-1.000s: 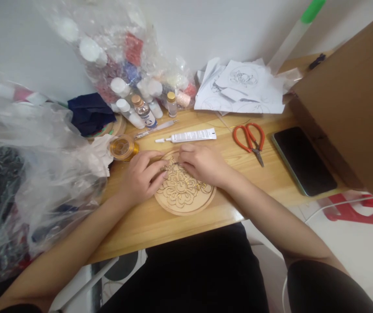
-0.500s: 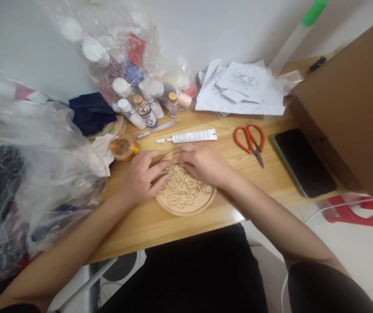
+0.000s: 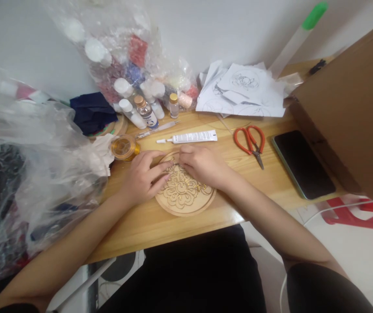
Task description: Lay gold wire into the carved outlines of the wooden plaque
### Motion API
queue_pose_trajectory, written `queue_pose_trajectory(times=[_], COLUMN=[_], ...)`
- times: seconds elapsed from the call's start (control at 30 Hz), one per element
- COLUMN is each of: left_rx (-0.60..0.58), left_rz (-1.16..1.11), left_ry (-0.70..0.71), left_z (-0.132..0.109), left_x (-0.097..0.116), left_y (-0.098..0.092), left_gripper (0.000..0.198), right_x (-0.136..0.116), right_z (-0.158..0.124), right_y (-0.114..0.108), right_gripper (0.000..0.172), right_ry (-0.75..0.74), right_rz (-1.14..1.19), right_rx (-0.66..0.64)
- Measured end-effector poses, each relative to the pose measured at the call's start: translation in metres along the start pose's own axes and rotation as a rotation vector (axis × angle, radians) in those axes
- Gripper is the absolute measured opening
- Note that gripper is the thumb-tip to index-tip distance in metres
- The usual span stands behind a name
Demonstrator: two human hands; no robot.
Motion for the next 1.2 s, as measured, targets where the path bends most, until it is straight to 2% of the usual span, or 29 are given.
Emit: queue_pose_trajectory(times=[0.73, 1.2], left_rx=[0.034, 0.015], left_rz=[-0.071, -0.063], left_ry=[-0.049, -0.075], left_z=[0.0006, 0.0003], left_x=[-0.0036, -0.0037], left_y=[-0.0022, -0.0019], left_gripper=[0.027, 0.03], right_x=[0.003, 0.0091], right_z=[-0.0043, -0.0012], right_y=[0.0009, 0.0039], right_gripper=[0.019, 0.016], right_ry=[0.018, 0.018], right_rz=[0.014, 0.027], right_rx=[0.031, 0.143])
Point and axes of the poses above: each hand's wrist, its own z-axis towards the middle knuckle, its own y-axis out of the palm, x = y × z, the point moved 6 cm from there along z, towards the middle knuckle, and after that the axes turned 4 degrees about -z, right-handed, at the moved point
